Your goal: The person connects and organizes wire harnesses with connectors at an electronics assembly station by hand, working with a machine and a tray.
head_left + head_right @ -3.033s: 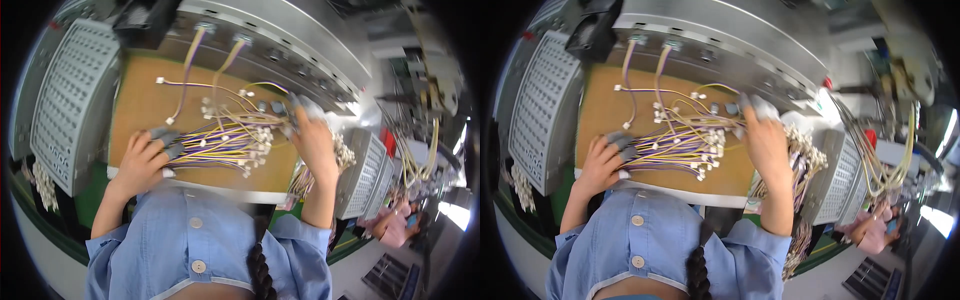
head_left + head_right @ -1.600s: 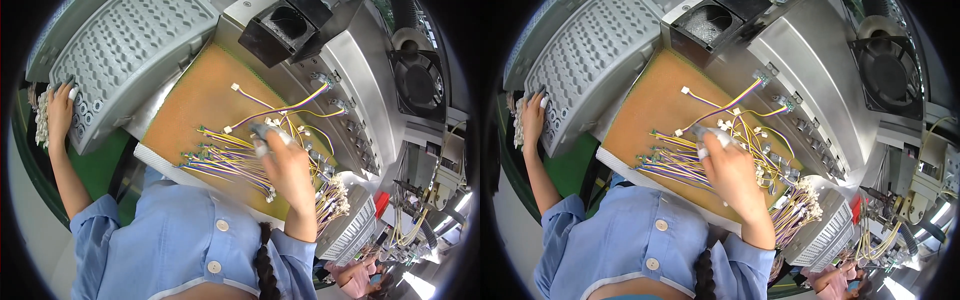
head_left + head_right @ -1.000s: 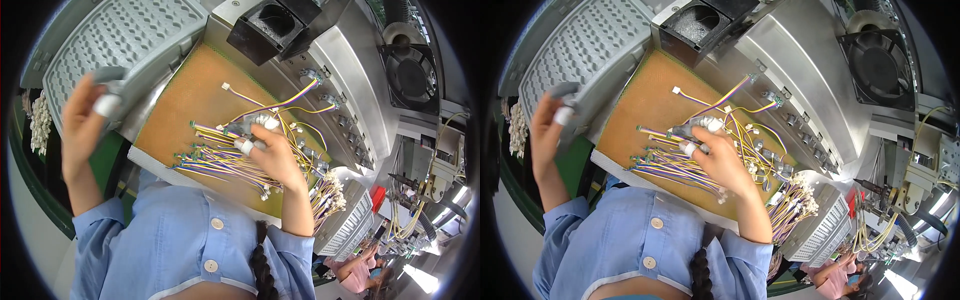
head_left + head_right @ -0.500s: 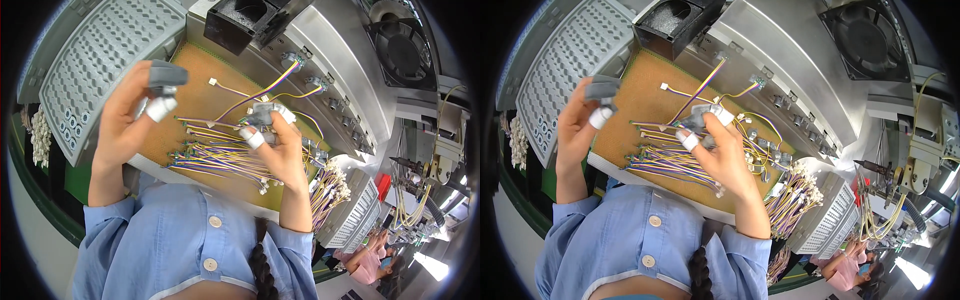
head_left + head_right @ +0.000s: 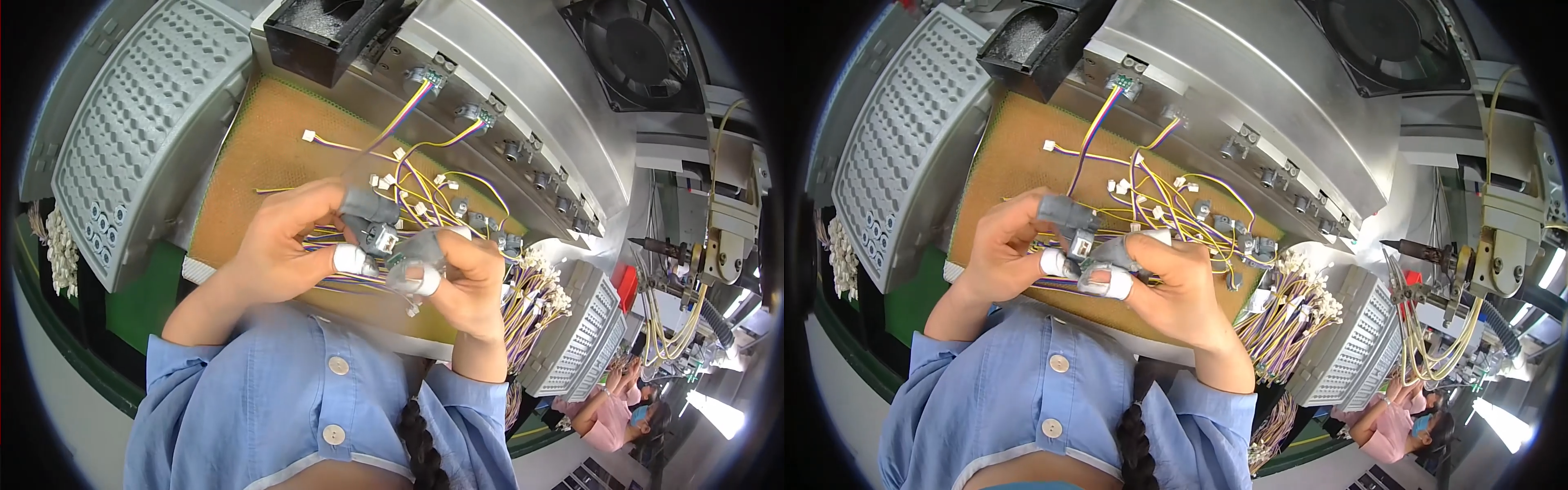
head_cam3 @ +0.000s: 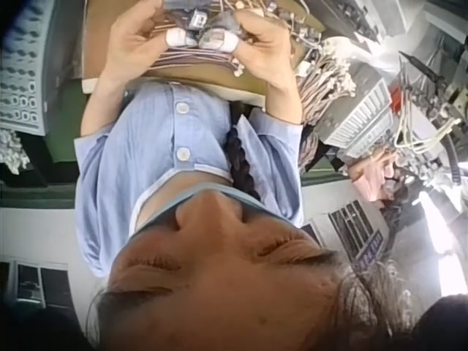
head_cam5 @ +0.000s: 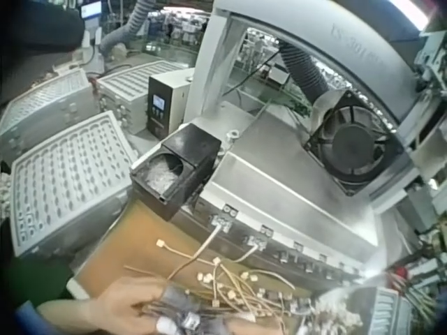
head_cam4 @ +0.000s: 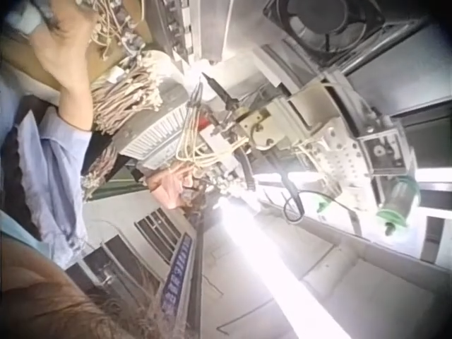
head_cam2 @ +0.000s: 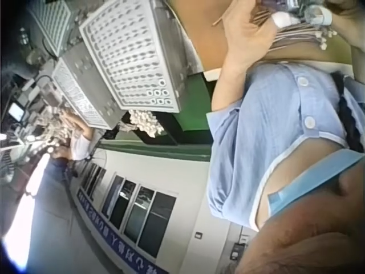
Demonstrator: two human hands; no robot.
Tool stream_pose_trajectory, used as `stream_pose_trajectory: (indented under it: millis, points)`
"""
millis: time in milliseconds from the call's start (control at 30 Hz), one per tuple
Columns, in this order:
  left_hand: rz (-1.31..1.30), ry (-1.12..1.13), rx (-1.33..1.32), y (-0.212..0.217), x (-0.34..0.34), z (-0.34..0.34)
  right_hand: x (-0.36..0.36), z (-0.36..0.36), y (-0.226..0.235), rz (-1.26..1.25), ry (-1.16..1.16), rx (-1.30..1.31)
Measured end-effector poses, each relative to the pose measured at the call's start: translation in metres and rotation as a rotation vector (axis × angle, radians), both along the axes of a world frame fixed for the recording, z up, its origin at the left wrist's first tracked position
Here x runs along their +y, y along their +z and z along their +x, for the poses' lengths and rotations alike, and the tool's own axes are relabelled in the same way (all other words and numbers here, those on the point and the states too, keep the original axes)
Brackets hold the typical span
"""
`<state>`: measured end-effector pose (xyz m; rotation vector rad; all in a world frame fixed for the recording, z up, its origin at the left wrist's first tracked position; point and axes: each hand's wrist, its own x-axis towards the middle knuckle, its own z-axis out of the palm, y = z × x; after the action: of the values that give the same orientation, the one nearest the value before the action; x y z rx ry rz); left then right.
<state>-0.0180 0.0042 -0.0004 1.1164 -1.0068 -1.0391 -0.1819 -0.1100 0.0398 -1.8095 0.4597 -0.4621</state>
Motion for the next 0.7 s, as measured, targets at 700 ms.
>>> stream_pose_trajectory:
  millis: [700]
  points:
    - [-0.08, 0.063, -0.234, 0.018, -0.006, -0.003, -0.011, -0.012, 0.015, 0.193, 0.034, 0.201]
